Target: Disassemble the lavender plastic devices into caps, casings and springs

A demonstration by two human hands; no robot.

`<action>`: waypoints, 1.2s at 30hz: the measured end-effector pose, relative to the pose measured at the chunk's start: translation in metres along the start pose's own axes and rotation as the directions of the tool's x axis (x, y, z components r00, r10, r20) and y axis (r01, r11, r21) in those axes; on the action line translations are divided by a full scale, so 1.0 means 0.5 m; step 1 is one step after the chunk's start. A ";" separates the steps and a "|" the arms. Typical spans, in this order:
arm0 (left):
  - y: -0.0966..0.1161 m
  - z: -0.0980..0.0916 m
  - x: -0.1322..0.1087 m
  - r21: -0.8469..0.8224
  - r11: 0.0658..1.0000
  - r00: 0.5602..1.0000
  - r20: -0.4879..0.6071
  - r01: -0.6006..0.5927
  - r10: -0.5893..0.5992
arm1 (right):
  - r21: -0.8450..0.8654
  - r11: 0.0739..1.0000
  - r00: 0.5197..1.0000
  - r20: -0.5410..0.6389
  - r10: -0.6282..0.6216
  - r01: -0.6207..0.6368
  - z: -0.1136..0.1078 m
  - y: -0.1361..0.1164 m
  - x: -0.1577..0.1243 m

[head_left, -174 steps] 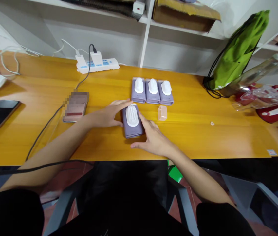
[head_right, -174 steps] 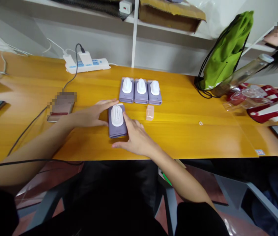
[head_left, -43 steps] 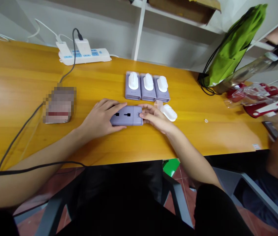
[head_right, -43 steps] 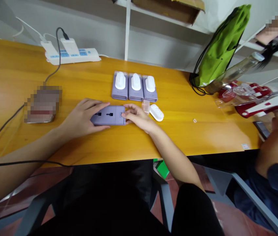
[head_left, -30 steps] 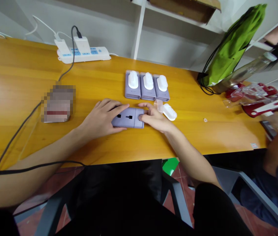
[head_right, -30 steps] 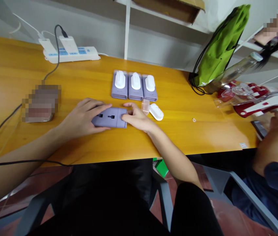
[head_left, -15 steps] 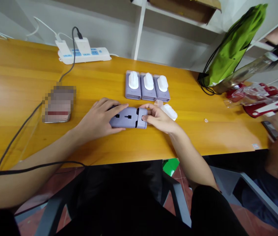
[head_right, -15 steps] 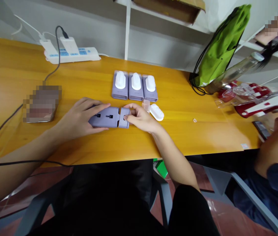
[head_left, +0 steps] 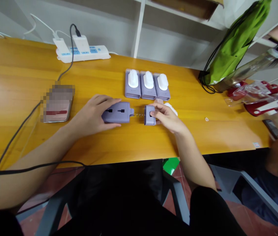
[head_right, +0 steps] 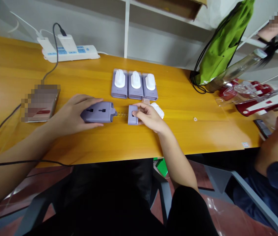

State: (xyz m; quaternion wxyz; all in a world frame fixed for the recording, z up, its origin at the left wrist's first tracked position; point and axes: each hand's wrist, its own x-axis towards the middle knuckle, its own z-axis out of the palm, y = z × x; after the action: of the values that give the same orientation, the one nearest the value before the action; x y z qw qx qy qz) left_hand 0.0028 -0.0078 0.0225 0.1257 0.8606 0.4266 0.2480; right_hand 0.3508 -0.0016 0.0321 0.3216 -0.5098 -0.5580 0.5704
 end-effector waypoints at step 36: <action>0.049 0.018 0.019 -0.021 0.998 0.997 -0.042 -0.064 0.063 | 0.161 0.981 0.977 -0.196 -0.077 0.110 -0.070 -0.036 -0.032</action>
State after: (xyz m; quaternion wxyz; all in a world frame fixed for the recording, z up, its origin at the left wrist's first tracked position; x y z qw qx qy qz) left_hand 0.0292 -0.0153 0.0283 0.1188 0.8670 0.3988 0.2742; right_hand 0.3847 -0.0029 0.0578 0.4424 -0.5051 -0.4973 0.5494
